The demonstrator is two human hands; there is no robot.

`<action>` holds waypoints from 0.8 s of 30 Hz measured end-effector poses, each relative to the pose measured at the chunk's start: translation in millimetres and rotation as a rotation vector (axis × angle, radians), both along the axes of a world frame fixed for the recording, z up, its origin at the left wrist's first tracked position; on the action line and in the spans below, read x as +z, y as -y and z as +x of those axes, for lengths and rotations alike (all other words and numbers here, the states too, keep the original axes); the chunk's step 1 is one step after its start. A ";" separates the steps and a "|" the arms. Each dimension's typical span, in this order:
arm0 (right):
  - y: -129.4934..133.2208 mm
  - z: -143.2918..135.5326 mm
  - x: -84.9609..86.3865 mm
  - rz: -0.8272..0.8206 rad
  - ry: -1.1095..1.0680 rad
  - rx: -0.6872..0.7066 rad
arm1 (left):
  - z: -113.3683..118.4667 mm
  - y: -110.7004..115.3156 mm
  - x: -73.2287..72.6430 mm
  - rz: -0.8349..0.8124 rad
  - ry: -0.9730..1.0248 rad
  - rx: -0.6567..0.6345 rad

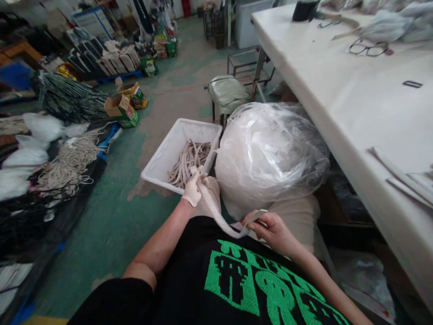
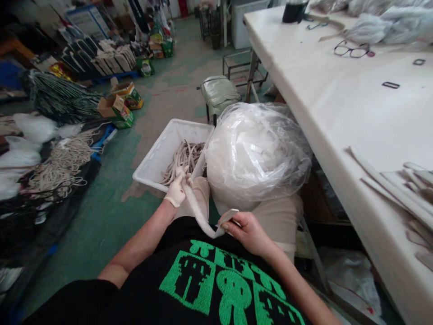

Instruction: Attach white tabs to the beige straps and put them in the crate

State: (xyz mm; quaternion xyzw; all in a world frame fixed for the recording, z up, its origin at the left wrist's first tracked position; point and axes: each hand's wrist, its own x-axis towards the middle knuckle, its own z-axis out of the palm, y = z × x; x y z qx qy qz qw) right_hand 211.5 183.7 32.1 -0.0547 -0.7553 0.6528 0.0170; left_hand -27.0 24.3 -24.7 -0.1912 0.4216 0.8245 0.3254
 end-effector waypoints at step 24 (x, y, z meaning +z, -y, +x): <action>-93.9 -69.9 12.9 -0.515 -0.187 -0.493 | 65.2 17.5 -15.1 -0.091 -0.428 -1.275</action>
